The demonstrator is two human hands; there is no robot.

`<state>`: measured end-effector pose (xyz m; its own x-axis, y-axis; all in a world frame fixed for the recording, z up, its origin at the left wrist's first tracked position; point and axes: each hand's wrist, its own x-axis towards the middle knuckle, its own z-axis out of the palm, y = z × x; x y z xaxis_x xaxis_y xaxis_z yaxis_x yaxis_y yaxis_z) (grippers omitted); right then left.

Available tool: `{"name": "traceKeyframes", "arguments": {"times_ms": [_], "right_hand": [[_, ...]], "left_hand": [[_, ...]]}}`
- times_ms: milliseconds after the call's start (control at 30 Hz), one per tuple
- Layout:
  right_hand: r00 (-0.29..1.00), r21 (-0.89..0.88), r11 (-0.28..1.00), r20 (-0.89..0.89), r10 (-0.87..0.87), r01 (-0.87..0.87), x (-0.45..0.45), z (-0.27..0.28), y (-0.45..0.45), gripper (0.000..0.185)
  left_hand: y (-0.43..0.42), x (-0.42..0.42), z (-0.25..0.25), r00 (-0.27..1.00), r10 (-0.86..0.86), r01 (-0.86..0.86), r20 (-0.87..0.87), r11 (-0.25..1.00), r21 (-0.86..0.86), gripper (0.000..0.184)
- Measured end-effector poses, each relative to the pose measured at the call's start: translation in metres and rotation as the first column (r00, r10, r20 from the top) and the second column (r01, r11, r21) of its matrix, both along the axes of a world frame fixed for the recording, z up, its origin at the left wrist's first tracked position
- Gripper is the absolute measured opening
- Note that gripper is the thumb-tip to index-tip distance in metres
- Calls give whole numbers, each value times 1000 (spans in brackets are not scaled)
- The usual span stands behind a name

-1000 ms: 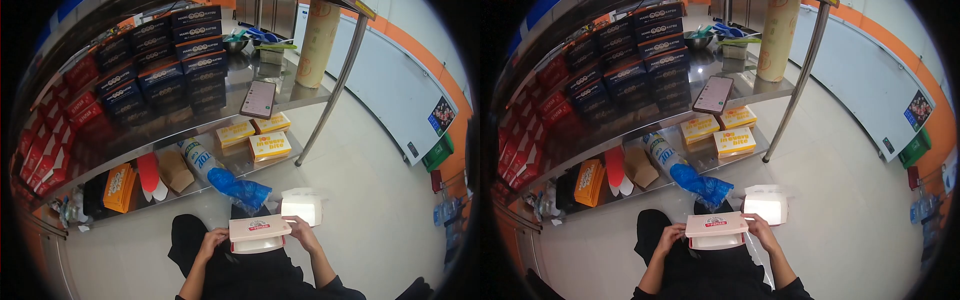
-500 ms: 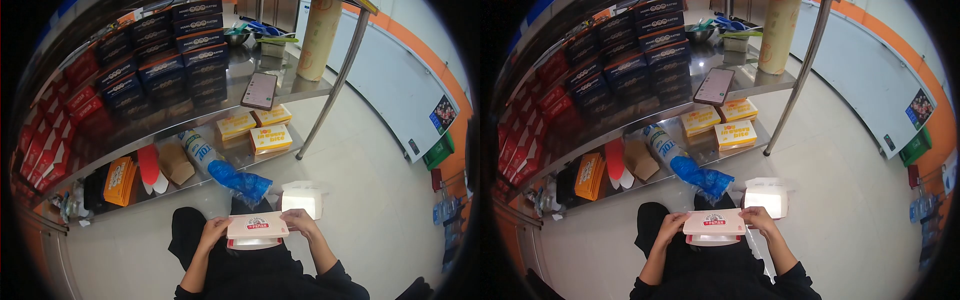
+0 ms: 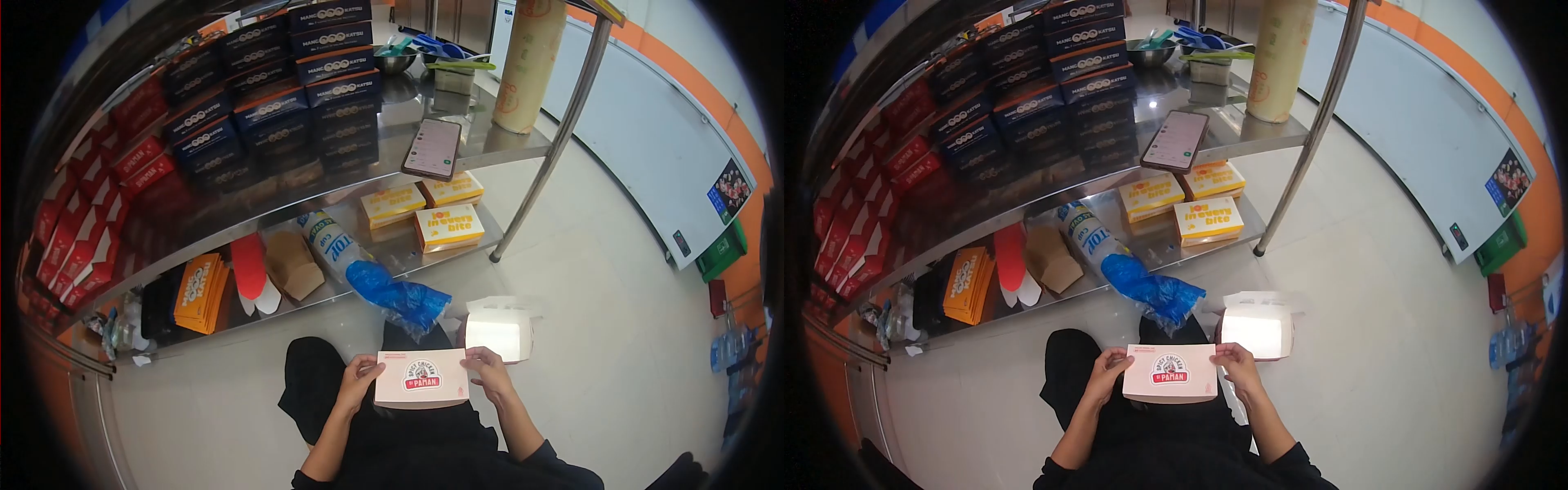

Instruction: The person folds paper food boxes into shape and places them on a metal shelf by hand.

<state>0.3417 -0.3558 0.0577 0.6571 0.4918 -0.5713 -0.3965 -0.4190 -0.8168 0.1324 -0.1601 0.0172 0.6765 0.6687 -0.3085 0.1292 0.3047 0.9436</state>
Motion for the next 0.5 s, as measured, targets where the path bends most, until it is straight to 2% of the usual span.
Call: {"name": "traceKeyframes", "arguments": {"times_ms": [33,100,133,200,233,267,300,333,400,433,500], "right_hand": [[1000,-1,1000,0,2,-2,-1,0,1,23],[994,134,989,-99,-46,59,-5,-2,2,22],[994,130,990,-100,-48,61,-7,-8,1,22],[993,310,945,-69,-91,108,-12,-18,1,28],[994,309,945,-69,-90,106,-14,-19,0,28],[966,338,941,250,-59,-30,-14,-18,-1,32],[839,324,931,543,-37,-169,-15,-15,-3,37],[838,323,931,544,-34,-172,-16,-12,-9,37],[764,222,843,574,294,-491,-15,-5,-29,44],[831,311,816,451,325,-488,-17,-3,-35,43],[847,301,830,417,329,-470,-18,-13,-41,40]], "left_hand": [[1,0,2,1000,2,-2,0,1000,-1,33],[4,1,6,999,-43,42,-10,995,-86,32],[4,3,6,999,-45,43,-11,995,-90,32],[4,6,2,996,-90,89,-7,993,-83,32],[1,7,-4,996,-88,87,-7,993,-84,32],[-6,7,-13,997,-69,69,20,997,-20,36],[-9,9,-11,998,-50,48,47,998,44,39],[-10,7,-9,998,-48,46,48,998,43,39],[-14,-2,-3,992,-120,120,26,992,-35,44],[-12,-5,-6,993,-119,120,25,992,-39,44],[-6,-10,-7,973,-229,222,14,953,205,48]]}}
